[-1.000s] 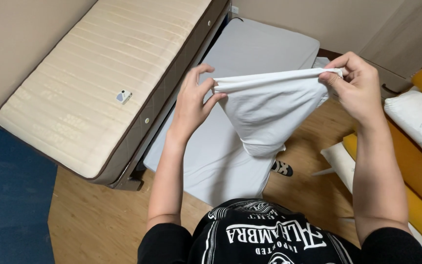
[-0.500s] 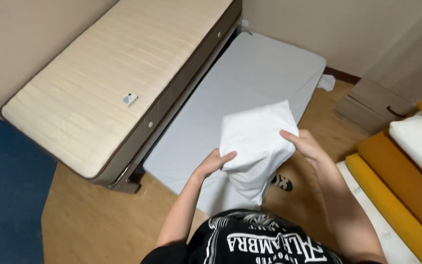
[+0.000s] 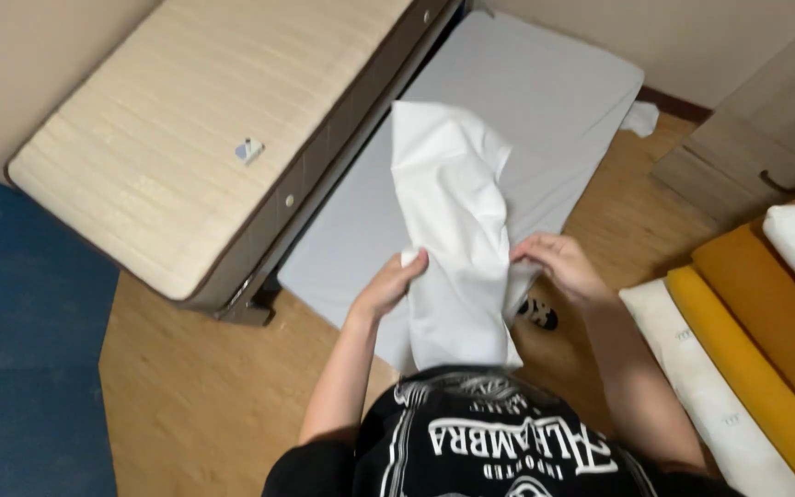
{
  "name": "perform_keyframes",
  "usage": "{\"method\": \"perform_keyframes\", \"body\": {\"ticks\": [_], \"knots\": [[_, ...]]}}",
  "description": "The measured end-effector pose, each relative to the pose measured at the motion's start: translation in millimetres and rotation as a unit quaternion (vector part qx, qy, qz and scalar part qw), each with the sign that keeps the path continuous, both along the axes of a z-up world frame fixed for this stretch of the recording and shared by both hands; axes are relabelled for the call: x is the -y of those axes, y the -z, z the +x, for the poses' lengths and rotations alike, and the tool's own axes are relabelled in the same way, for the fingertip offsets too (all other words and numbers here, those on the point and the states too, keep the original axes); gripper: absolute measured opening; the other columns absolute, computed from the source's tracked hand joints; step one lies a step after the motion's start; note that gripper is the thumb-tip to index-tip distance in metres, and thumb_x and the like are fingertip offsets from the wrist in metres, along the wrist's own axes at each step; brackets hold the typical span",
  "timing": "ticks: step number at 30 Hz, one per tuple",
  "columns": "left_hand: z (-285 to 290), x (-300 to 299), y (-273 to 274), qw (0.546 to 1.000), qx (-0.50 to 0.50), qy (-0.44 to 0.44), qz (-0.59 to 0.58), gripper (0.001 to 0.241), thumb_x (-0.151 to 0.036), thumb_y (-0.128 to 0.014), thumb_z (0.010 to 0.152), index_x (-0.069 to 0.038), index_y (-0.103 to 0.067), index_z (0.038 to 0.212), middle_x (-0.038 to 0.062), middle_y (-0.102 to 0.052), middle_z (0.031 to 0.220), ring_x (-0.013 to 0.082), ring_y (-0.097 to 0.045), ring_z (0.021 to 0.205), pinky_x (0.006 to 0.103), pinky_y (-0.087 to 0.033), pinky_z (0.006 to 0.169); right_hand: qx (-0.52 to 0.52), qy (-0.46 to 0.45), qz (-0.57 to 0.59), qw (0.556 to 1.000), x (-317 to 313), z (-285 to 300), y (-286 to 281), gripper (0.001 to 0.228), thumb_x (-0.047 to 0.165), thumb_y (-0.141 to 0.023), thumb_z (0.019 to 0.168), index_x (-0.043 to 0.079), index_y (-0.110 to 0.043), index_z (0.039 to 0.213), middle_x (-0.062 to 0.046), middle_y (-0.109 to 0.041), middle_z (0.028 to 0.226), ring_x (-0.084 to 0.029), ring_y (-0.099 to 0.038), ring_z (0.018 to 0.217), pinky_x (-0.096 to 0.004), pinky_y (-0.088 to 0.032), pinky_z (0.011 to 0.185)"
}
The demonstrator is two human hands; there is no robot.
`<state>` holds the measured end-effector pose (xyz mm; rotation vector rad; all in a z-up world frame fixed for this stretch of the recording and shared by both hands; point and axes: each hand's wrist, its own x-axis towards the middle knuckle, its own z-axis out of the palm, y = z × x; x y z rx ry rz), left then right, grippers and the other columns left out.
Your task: The person folds white towels and a white pillowcase by hand. They unfold each item, align edges, fold in half or quarters, and place the folded items on a stack on a nearby surface.
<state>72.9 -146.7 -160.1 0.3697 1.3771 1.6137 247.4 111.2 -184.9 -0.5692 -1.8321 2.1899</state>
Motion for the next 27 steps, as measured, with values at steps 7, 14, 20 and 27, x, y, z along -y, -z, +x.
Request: {"method": "perform_keyframes", "body": {"ticks": [7, 14, 20, 27], "knots": [[-25.0, -11.5, 69.2, 0.993, 0.086, -0.04, 0.076, 0.056, -0.046, -0.069, 0.1, 0.005, -0.069, 0.124, 0.025, -0.073, 0.116, 0.0373, -0.073, 0.105, 0.0577, -0.056, 0.094, -0.018, -0.043, -0.058, 0.997, -10.2, -16.3, 7.5, 0.036, 0.022, -0.049, 0.111, -0.009, -0.068, 0.108, -0.025, -0.076, 0.105, -0.03, -0.075, 0.102, -0.04, -0.057, 0.098], [4.7, -12.8, -3.9, 0.967, 0.145, 0.005, 0.208, 0.071, -0.055, -0.036, 0.11, 0.005, -0.05, 0.147, 0.028, -0.058, 0.142, 0.0381, -0.057, 0.131, 0.0561, -0.047, 0.111, 0.092, -0.076, -0.128, 0.985, 43.9, -14.0, 2.5, 0.102, 0.071, -0.027, 0.101, -0.02, -0.031, 0.146, -0.047, -0.03, 0.147, -0.057, -0.041, 0.135, -0.063, -0.041, 0.111], [6.0, -4.9, -32.1, 0.957, 0.15, 0.019, 0.246, 0.073, -0.056, -0.029, 0.111, 0.002, -0.053, 0.147, 0.025, -0.062, 0.139, 0.0381, -0.06, 0.128, 0.0531, -0.052, 0.105, -0.132, -0.051, -0.071, 0.987, 19.1, -17.3, 80.9, 0.086, 0.059, -0.035, 0.102, -0.003, -0.022, 0.16, -0.028, -0.03, 0.162, -0.042, -0.037, 0.146, -0.058, -0.033, 0.117], [1.4, 4.7, -28.1, 0.954, 0.122, 0.029, 0.27, 0.075, -0.056, -0.024, 0.11, 0.003, -0.049, 0.149, 0.024, -0.058, 0.143, 0.0367, -0.057, 0.131, 0.0533, -0.051, 0.107, -0.098, 0.063, -0.043, 0.992, 8.1, -7.6, 5.1, 0.024, 0.011, -0.048, 0.111, 0.0, -0.063, 0.126, -0.019, -0.069, 0.124, -0.032, -0.068, 0.117, -0.051, -0.048, 0.111]]}}
